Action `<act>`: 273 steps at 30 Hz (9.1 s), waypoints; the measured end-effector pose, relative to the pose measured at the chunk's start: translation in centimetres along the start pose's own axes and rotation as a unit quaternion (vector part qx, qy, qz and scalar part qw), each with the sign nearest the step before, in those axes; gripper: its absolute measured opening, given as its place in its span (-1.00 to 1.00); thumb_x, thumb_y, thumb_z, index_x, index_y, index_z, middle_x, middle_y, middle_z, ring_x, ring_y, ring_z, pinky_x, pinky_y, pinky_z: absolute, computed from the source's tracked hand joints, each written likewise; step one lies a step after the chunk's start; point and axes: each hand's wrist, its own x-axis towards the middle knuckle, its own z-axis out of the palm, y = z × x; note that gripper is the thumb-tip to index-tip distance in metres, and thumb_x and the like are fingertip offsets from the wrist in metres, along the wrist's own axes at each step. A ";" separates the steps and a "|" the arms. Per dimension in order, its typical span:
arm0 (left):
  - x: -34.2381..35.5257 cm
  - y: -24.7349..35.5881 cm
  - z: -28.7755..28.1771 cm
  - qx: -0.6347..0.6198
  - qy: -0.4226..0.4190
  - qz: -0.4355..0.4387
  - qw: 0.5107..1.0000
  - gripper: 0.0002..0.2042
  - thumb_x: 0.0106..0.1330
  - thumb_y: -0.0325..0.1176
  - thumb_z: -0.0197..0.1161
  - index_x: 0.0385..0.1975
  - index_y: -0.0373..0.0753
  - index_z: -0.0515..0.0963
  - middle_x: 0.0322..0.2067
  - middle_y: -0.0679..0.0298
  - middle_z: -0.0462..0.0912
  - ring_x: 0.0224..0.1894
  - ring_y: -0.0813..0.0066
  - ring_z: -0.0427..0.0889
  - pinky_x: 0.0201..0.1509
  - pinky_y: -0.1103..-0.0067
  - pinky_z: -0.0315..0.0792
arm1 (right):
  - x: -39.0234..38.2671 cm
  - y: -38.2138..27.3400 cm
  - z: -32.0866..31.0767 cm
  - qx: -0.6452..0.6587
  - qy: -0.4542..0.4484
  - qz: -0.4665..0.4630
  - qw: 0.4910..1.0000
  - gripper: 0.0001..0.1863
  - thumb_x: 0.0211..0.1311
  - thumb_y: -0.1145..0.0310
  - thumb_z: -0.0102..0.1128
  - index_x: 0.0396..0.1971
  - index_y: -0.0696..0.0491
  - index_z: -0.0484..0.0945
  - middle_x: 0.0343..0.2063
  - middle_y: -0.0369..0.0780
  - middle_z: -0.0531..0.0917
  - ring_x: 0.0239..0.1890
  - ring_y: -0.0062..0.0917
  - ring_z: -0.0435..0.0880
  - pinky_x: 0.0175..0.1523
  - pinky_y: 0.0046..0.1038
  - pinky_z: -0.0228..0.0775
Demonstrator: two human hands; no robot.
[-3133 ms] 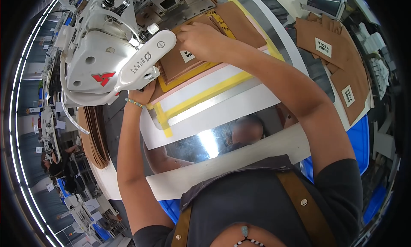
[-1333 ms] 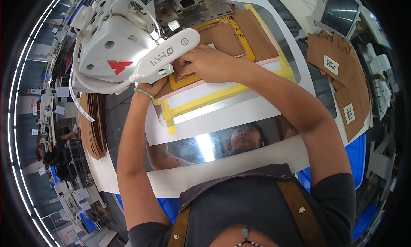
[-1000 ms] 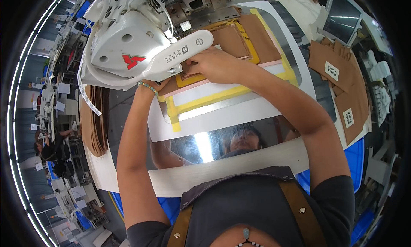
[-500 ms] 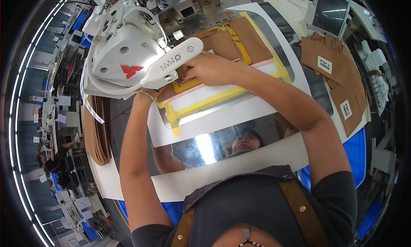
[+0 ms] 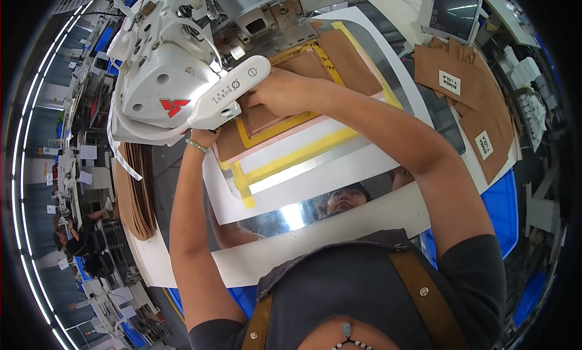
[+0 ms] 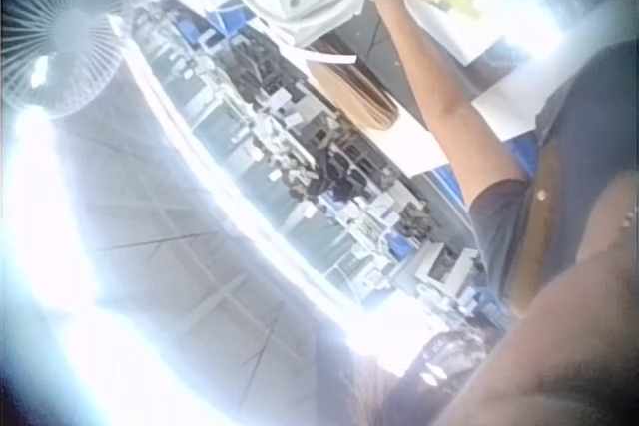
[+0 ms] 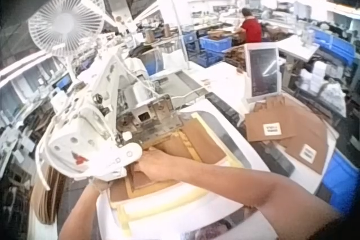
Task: Operating an industrial sewing machine to stitch together leather panels for pouches.
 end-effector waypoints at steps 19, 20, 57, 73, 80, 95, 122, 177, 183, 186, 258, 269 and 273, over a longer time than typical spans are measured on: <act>-5.1 11.4 -10.9 -0.229 0.072 -0.198 0.950 -0.78 0.44 -0.55 0.20 -0.02 -0.32 0.72 0.07 0.07 0.76 0.18 0.09 0.68 0.29 0.36 0.50 | -2.8 -3.5 -2.7 0.085 -0.029 -0.061 0.994 -0.68 0.28 0.51 0.17 -0.09 -0.07 0.83 0.23 -0.13 0.66 0.32 -0.18 0.55 0.43 -0.13 0.38; -5.3 11.7 -11.4 -0.221 0.064 -0.193 0.954 -0.78 0.44 -0.56 0.22 -0.02 -0.29 0.73 0.08 0.10 0.77 0.22 0.09 0.67 0.33 0.34 0.50 | -2.8 -3.7 -2.7 0.086 -0.030 -0.064 0.994 -0.68 0.28 0.51 0.17 -0.09 -0.07 0.83 0.23 -0.13 0.66 0.32 -0.18 0.55 0.43 -0.13 0.38; 1.4 20.2 -7.7 0.026 -0.054 -0.029 0.998 -0.47 0.45 -0.22 0.30 0.42 -0.11 0.47 0.48 0.17 0.43 0.44 0.06 0.44 0.41 0.25 0.34 | -13.0 -4.4 -6.2 -0.296 -0.038 0.077 0.951 -0.45 0.29 0.44 0.20 0.31 0.06 0.57 0.05 -0.14 0.67 0.13 -0.36 0.62 0.11 -0.34 0.45; 1.3 20.1 -7.6 0.029 -0.042 -0.041 0.998 -0.49 0.46 -0.19 0.31 0.37 -0.17 0.51 0.43 0.19 0.47 0.36 0.07 0.50 0.43 0.26 0.36 | -11.8 -4.8 -5.8 -0.268 -0.056 0.090 0.958 -0.41 0.27 0.46 0.23 0.35 0.00 0.57 0.06 -0.13 0.64 0.14 -0.33 0.62 0.10 -0.35 0.52; 0.8 19.7 -7.9 0.050 -0.037 -0.055 0.997 -0.49 0.44 -0.19 0.32 0.35 -0.20 0.53 0.40 0.19 0.51 0.34 0.07 0.50 0.42 0.24 0.37 | -10.7 -5.1 -5.4 -0.248 -0.059 0.085 0.963 -0.41 0.26 0.45 0.23 0.34 0.00 0.59 0.05 -0.15 0.63 0.16 -0.35 0.60 0.07 -0.36 0.52; 2.2 21.8 -7.4 -0.149 -0.007 -0.033 0.988 -0.53 0.46 -0.35 0.27 0.33 -0.36 0.47 0.39 -0.04 0.44 0.46 -0.04 0.40 0.49 0.23 0.36 | -8.5 -6.1 -4.3 -0.256 0.004 -0.007 0.967 -0.53 0.23 0.36 0.27 0.15 0.12 0.67 -0.08 -0.24 0.69 0.08 -0.43 0.61 -0.02 -0.36 0.43; -0.5 18.9 -8.2 -0.117 -0.006 -0.114 0.987 -0.56 0.43 -0.40 0.29 0.28 -0.35 0.50 0.35 0.11 0.49 0.40 0.05 0.41 0.49 0.29 0.39 | -7.7 -8.5 -6.5 -0.082 -0.038 -0.050 0.995 -0.50 0.31 0.38 0.28 0.26 0.09 0.58 0.01 -0.24 0.70 0.08 -0.39 0.62 0.07 -0.35 0.48; -4.2 13.4 -9.1 -0.213 -0.020 -0.023 0.977 -0.59 0.39 -0.07 0.42 0.20 0.02 0.72 0.46 0.28 0.49 0.54 0.11 0.32 0.56 0.09 0.23 | -9.2 -7.6 -5.0 0.039 0.054 0.020 0.998 -0.75 0.24 0.55 0.25 -0.08 0.12 0.70 0.21 -0.14 0.67 0.30 -0.19 0.57 0.34 -0.19 0.49; -3.1 12.4 -8.8 -0.201 -0.023 -0.027 0.979 -0.60 0.40 -0.08 0.40 0.19 -0.01 0.72 0.44 0.29 0.50 0.44 0.10 0.42 0.54 0.19 0.27 | -9.0 -7.0 -4.8 0.070 0.075 0.045 0.994 -0.80 0.27 0.53 0.25 -0.13 0.14 0.73 0.23 -0.14 0.66 0.33 -0.16 0.56 0.35 -0.20 0.48; -2.3 12.1 -8.9 -0.216 -0.035 -0.055 0.974 -0.61 0.41 -0.09 0.39 0.18 -0.02 0.72 0.44 0.31 0.52 0.34 0.09 0.48 0.52 0.24 0.30 | -9.2 -6.6 -4.7 0.069 0.077 0.044 0.994 -0.79 0.26 0.53 0.26 -0.13 0.14 0.73 0.22 -0.14 0.67 0.32 -0.15 0.56 0.36 -0.19 0.48; 0.9 12.5 -2.0 -0.110 0.243 -0.311 0.912 -0.71 0.29 -0.34 0.40 -0.08 -0.37 0.62 -0.07 -0.04 0.62 0.00 -0.12 0.58 0.05 0.14 0.42 | -11.8 0.9 -8.6 -0.007 0.279 0.218 0.935 -0.83 0.35 0.34 0.27 -0.24 0.09 0.77 -0.15 -0.17 0.80 -0.10 -0.20 0.75 0.04 -0.21 0.58; -6.3 7.6 -5.5 -0.012 0.339 -0.536 0.773 -0.74 0.46 -0.28 0.20 -0.38 -0.35 0.61 -0.35 -0.20 0.67 -0.22 -0.31 0.66 -0.12 0.05 0.52 | -12.8 1.5 -7.8 -0.020 0.241 0.188 0.952 -0.81 0.43 0.38 0.30 -0.12 0.18 0.74 -0.09 -0.07 0.79 0.02 -0.16 0.76 0.18 -0.26 0.55; -11.7 12.7 -15.7 -0.134 0.410 -0.438 0.789 -0.88 0.39 -0.54 0.27 -0.40 -0.33 0.50 -0.42 0.17 0.69 -0.32 0.32 0.70 -0.20 0.51 0.52 | -12.7 1.3 -7.8 0.006 0.219 0.166 0.962 -0.78 0.47 0.40 0.25 -0.06 0.21 0.72 -0.05 -0.05 0.78 0.04 -0.19 0.75 0.20 -0.29 0.53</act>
